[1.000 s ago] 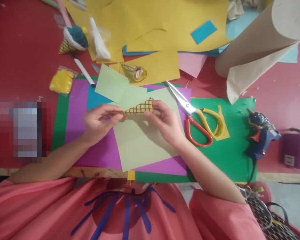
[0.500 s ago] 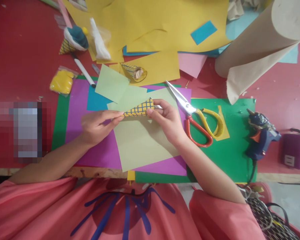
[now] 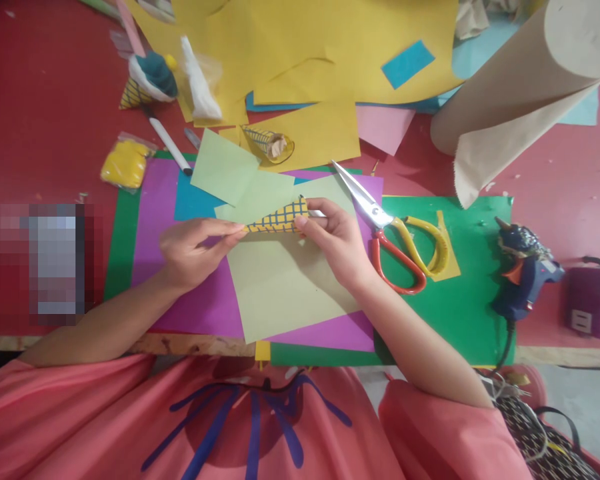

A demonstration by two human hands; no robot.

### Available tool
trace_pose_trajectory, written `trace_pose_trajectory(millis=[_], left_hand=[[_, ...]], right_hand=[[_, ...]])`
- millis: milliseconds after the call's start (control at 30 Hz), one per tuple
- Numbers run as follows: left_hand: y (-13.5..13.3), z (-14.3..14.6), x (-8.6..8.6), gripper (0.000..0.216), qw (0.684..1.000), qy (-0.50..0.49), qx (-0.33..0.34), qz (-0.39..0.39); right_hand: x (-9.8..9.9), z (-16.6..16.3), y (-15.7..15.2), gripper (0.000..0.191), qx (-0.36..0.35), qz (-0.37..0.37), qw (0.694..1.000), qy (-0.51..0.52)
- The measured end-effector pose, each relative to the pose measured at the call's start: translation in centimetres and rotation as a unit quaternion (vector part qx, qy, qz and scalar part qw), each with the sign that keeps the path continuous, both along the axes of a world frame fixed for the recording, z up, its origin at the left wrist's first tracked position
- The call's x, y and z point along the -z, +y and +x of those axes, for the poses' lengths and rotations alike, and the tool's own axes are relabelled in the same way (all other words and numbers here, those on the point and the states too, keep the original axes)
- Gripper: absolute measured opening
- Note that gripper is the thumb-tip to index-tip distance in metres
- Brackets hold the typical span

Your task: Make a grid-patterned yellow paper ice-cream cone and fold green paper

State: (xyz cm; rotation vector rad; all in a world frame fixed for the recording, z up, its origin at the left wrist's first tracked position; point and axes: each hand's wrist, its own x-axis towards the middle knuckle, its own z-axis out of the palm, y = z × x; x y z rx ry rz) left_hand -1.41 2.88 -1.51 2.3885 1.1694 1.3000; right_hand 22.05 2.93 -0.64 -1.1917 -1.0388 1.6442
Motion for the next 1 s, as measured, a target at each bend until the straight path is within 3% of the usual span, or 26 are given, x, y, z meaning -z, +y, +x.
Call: trace_pose_trajectory(millis=[133, 333, 500, 567, 633, 767, 867, 1000], left_hand=[[0.0, 0.2, 0.0, 0.011, 0.999, -0.027, -0.022, -0.032], [-0.4, 0.4, -0.1, 0.023, 0.981, -0.065, -0.012, -0.181], [-0.4, 0.4, 0.0, 0.018, 0.980, -0.090, -0.027, -0.178], [-0.3, 0.5, 0.0, 0.018, 0.979, -0.112, -0.032, -0.170], [-0.3, 0.5, -0.1, 0.018, 0.982, -0.108, -0.031, -0.155], [-0.3, 0.4, -0.4, 0.019, 0.997, -0.025, 0.024, -0.062], [-0.4, 0.3, -0.5, 0.027, 0.997, 0.016, 0.069, -0.031], [-0.3, 0.3, -0.3, 0.030, 0.992, 0.017, 0.093, -0.077]], right_hand=[[-0.1, 0.0, 0.0, 0.024, 0.030, 0.032, 0.999, -0.012], [-0.1, -0.4, -0.4, 0.019, 0.028, 0.070, 0.997, -0.031], [-1.3, 0.1, -0.4, 0.011, 0.056, 0.165, 0.976, -0.130], [-1.7, 0.7, -0.2, 0.018, -0.014, 0.105, 0.990, -0.088], [-1.9, 1.2, 0.0, 0.031, -0.130, 0.012, 0.991, -0.016], [-2.0, 1.2, 0.1, 0.032, -0.315, -0.111, 0.940, 0.067], [-2.1, 0.7, 0.0, 0.031, -0.359, -0.144, 0.919, 0.072], [-2.2, 0.4, 0.0, 0.046, -0.359, -0.159, 0.916, 0.085]])
